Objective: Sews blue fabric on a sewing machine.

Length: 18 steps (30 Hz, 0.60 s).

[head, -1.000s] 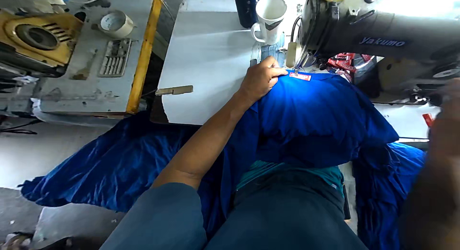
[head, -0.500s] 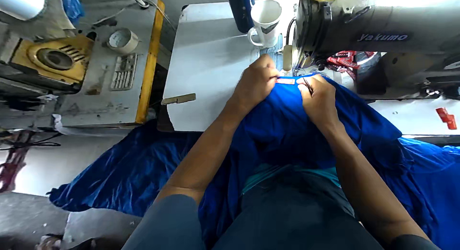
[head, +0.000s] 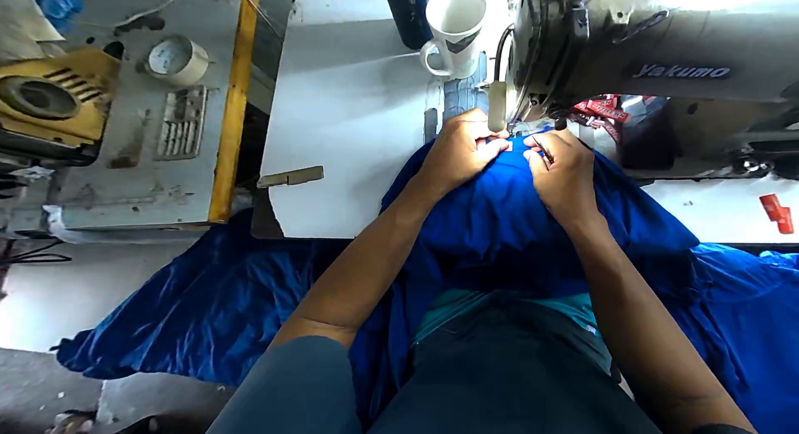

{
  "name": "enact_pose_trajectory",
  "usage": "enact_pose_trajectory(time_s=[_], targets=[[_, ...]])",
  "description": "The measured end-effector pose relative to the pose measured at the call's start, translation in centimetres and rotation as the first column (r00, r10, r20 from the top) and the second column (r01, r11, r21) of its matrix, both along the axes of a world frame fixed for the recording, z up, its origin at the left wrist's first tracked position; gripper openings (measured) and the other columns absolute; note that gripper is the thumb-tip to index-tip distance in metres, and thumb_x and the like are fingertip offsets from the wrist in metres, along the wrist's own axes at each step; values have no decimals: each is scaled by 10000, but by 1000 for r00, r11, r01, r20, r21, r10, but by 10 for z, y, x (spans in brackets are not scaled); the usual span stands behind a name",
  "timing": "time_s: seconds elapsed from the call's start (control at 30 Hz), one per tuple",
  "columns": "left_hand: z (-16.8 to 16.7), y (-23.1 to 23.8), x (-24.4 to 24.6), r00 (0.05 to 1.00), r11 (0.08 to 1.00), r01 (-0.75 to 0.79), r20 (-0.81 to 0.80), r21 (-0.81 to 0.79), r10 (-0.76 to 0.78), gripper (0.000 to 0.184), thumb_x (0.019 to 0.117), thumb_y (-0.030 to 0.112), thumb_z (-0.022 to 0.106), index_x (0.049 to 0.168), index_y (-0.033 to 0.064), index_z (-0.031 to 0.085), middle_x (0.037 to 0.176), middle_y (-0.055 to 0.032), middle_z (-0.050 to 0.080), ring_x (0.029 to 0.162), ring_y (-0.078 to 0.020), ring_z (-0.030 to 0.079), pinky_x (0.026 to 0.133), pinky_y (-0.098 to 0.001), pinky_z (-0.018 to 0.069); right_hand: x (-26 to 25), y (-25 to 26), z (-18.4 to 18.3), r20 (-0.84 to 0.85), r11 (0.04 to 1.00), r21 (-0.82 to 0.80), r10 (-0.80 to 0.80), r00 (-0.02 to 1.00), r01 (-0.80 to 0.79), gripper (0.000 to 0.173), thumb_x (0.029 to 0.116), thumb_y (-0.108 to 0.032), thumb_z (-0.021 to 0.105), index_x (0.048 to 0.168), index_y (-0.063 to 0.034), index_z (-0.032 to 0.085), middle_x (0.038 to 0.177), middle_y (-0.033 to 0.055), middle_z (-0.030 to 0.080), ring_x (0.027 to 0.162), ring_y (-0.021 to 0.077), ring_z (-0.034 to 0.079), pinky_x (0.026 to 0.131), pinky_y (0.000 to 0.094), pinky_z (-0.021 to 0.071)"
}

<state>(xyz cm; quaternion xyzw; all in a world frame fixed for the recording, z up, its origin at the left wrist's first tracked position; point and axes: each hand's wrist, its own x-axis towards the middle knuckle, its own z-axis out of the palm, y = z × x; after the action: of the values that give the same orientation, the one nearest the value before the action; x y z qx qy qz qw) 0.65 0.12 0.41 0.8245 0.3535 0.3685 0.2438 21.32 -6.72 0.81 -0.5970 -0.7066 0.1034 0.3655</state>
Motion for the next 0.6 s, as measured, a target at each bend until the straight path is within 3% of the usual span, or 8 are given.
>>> enact_pose_trajectory(time_s=[0.17, 0.3, 0.43, 0.6], targets=[[-4, 0, -2, 999, 998, 46, -7, 31, -46, 132, 944, 223, 732, 1002, 137, 813, 951, -31, 672, 823, -68, 604, 738, -221, 512, -2, 2, -2, -7, 1000, 7, -18, 1000, 18, 175, 974, -121, 633, 1084, -67, 759, 1026, 94, 705, 910, 180, 681, 809, 339, 573], [-1, -1, -3, 996, 997, 59, -67, 41, -57, 135, 962, 232, 703, 1004, 171, 815, 962, -21, 676, 869, -79, 617, 778, -242, 515, -4, 2, 0, -13, 999, -2, -33, 999, 33, 172, 973, -116, 634, 1086, -59, 751, 1033, 100, 700, 916, 186, 680, 818, 345, 574], [2, -1, -1, 992, 997, 56, -114, 50, -50, 172, 978, 262, 680, 1018, 145, 799, 937, -27, 660, 843, -87, 608, 765, -243, 506, -7, 2, 1, 5, 999, 10, -41, 999, 41, 169, 974, -105, 635, 1088, -67, 753, 1017, 100, 687, 908, 190, 675, 807, 345, 574], [1, 0, 0, 997, 999, 30, -78, 21, -29, 130, 928, 230, 715, 867, 117, 734, 857, -2, 621, 768, -85, 582, 706, -259, 490, -10, -9, 2, 7, 999, 25, -45, 999, 44, 159, 974, -75, 650, 1112, -57, 726, 1057, 116, 670, 921, 208, 674, 798, 367, 582]])
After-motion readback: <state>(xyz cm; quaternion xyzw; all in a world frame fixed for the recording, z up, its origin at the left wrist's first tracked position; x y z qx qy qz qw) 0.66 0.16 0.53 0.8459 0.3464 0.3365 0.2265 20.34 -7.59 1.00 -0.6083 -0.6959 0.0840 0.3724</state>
